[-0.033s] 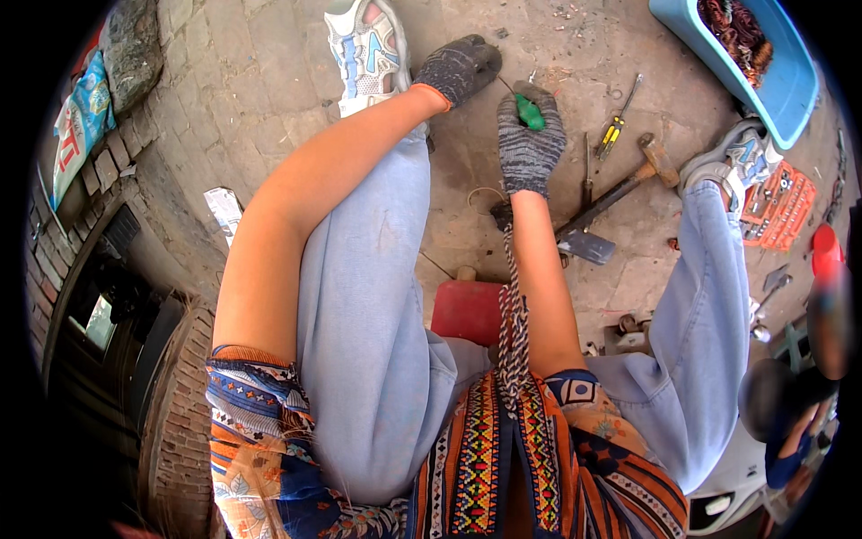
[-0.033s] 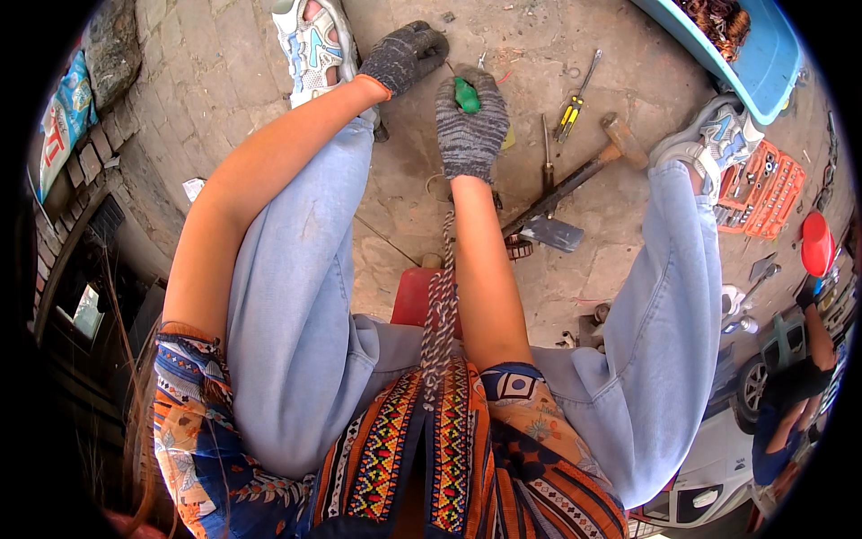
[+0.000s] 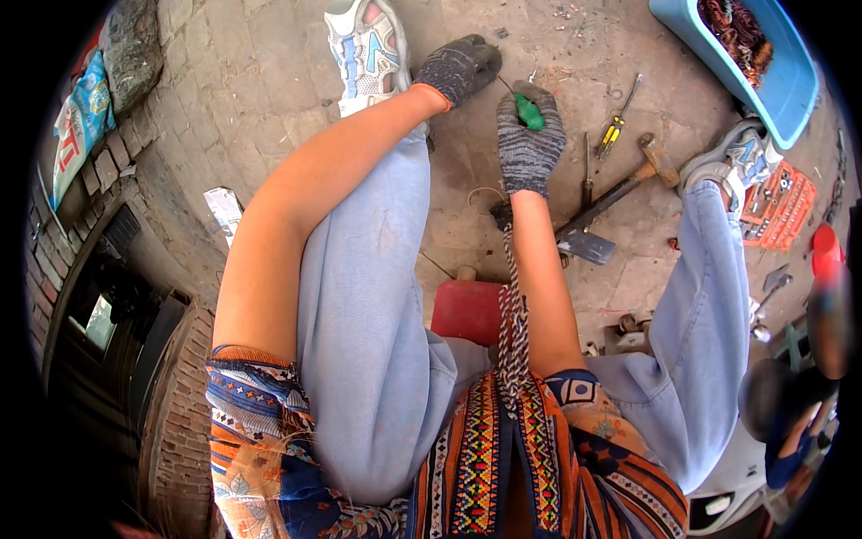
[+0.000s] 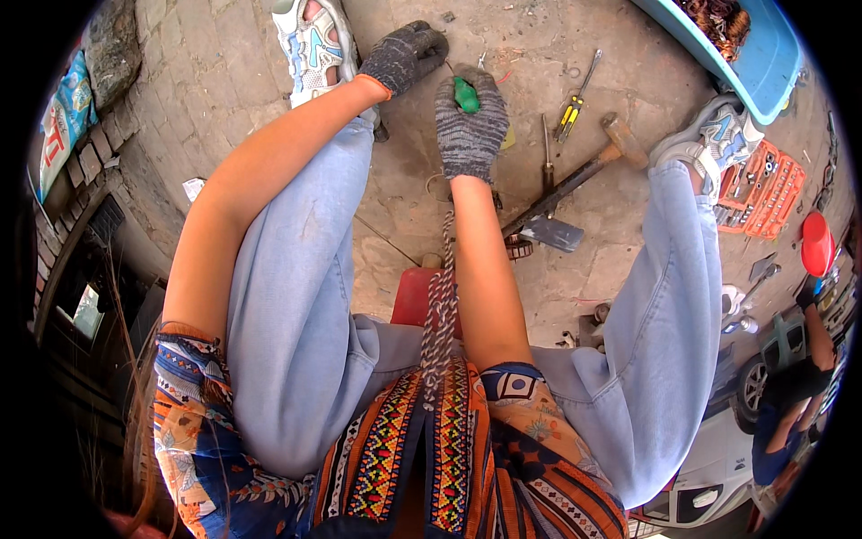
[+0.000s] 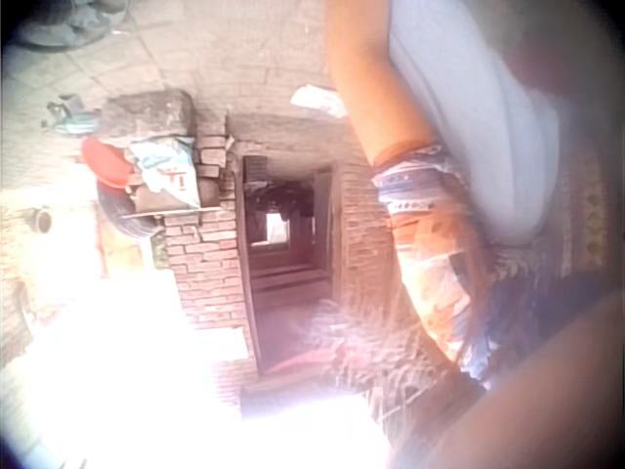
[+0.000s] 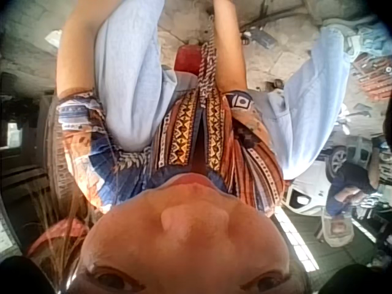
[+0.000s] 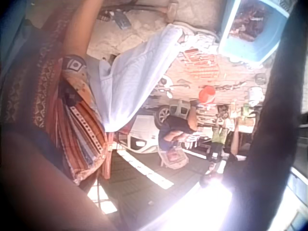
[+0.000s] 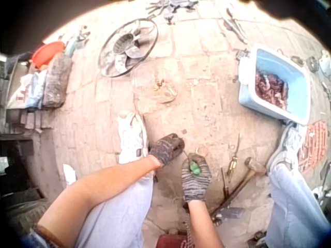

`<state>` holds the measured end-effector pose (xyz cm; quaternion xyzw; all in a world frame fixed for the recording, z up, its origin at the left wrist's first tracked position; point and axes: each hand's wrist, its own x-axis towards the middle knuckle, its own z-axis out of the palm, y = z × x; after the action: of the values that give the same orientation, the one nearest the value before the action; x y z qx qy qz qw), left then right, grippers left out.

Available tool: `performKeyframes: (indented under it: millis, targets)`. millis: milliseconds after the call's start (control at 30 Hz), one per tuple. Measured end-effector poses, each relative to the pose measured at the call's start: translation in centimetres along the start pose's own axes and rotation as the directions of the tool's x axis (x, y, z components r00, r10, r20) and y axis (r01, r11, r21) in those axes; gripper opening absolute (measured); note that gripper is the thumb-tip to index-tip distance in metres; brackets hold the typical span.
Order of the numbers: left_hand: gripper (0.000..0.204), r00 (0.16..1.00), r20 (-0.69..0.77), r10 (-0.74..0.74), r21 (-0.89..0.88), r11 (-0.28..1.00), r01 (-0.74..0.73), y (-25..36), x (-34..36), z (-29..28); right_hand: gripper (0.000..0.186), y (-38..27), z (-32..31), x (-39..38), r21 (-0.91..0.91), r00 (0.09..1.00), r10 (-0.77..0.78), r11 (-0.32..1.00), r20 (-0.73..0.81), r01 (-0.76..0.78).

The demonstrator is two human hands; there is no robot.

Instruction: The person sits on the ground and uses a screwdriver and hammer to disassemble and reassemble small metal lock mechanisms. They repeatedly pick up a lock, unscrew it, separate the parts, and then reassemble it, placing the finished units into a blue bin.

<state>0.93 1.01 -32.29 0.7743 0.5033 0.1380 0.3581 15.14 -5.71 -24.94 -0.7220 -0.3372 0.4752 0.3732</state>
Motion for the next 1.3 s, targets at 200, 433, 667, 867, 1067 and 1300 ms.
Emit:
performKeyframes:
  millis: [200,433,667,867,1067,1300]
  targets:
    - [0.016,1.000,-0.021,0.002,0.005,1.000,-0.002,0.0,-0.1,0.1,0.023,0.1,0.1,0.1,-0.094,1.000,-0.020,0.995,-0.003,0.019]
    - [0.016,1.000,-0.012,-0.006,-0.005,1.000,0.006,0.1,0.0,0.0,0.022,0.6,0.2,0.1,-0.050,0.999,-0.040,0.998,-0.030,0.039]
    - [0.017,1.000,0.004,-0.011,0.002,1.000,0.011,0.1,0.1,-0.1,0.022,0.9,0.2,0.1,-0.050,0.999,-0.036,0.998,-0.028,0.034]
    - [0.018,1.000,0.001,0.000,0.038,0.999,0.000,0.0,-0.1,0.0,0.022,0.8,0.3,0.1,-0.087,0.998,-0.050,0.995,-0.029,0.047]
    - [0.019,1.000,-0.010,0.010,0.033,0.999,-0.010,0.0,0.0,-0.1,0.021,0.3,0.4,0.0,-0.086,0.996,-0.076,0.994,-0.034,0.073]
    - [0.021,0.995,0.063,-0.075,-0.054,0.995,0.079,0.8,0.4,-0.7,0.021,1.0,0.8,0.2,-0.118,0.994,-0.088,0.990,-0.056,0.081]
